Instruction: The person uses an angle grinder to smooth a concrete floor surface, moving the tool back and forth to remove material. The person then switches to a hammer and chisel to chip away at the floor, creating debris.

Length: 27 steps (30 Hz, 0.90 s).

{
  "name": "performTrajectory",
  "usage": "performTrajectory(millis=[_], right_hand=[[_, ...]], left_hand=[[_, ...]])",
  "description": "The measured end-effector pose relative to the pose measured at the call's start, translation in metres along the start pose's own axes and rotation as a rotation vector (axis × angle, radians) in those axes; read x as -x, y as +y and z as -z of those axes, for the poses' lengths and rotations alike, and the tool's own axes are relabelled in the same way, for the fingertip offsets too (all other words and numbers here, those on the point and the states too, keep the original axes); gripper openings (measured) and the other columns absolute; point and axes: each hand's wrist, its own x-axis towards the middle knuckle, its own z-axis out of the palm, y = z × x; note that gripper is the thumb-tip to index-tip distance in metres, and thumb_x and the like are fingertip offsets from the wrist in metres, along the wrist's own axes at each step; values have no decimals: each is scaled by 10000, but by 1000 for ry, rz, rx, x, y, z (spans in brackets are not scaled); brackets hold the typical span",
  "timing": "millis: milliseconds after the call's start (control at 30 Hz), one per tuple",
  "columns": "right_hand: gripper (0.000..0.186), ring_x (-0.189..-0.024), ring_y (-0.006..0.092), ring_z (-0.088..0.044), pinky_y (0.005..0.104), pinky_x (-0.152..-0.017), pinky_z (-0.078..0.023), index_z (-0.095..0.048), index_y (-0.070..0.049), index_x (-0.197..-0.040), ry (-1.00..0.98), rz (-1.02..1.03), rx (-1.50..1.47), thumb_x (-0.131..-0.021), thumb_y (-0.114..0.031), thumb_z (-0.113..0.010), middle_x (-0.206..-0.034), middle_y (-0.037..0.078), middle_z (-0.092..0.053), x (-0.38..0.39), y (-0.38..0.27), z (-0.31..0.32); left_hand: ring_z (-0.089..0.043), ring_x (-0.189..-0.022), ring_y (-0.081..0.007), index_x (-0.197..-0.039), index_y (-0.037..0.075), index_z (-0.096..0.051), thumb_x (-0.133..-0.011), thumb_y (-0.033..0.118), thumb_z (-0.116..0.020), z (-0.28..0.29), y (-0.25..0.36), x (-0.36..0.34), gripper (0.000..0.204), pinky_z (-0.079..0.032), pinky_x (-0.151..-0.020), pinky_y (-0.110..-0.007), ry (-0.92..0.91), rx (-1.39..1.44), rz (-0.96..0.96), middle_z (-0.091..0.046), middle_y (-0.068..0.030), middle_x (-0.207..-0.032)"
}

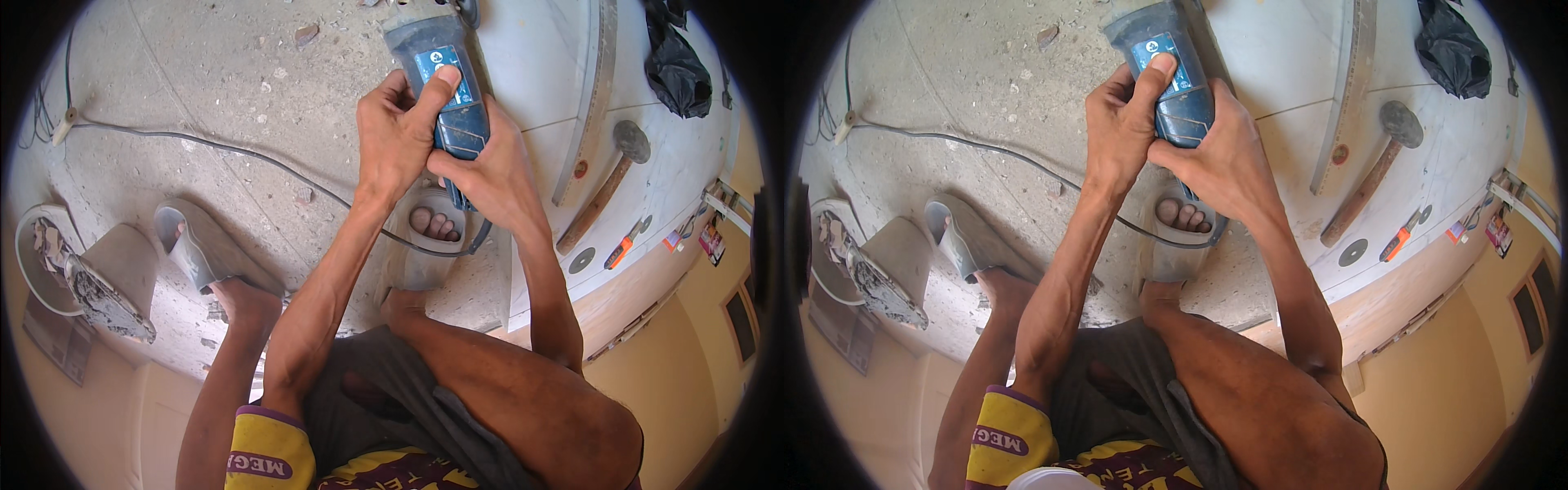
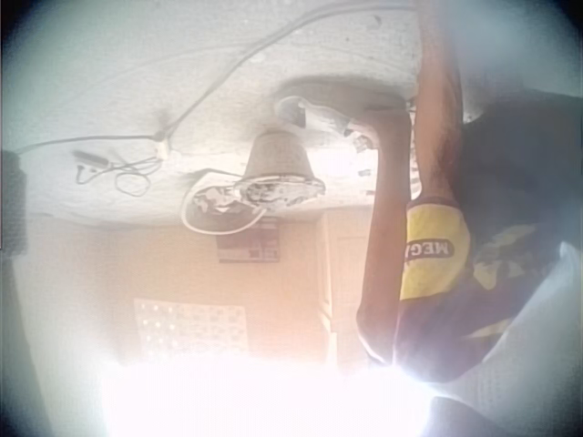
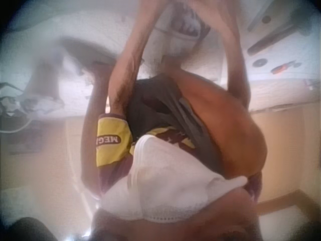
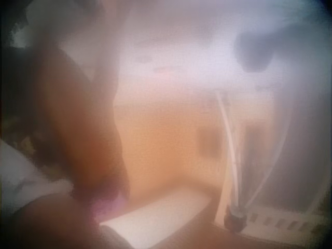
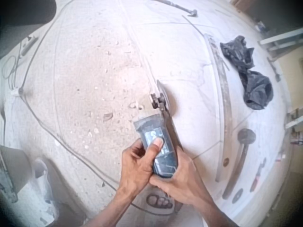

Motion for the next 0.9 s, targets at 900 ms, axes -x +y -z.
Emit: performTrajectory(millis=[900], right_hand=[[651,-991,358,-771,463,-918,-616,-654,74,-1262,-2,0,-14,-781,-272,-925,-1088,231,-770,11,12,1]], left_hand=[[-692,-765,-103,-1071,-78,-803,-1041,456,-862,-3,-2,15,537,-576,-701,-288,-3,-4,11,-787,-88,-872]])
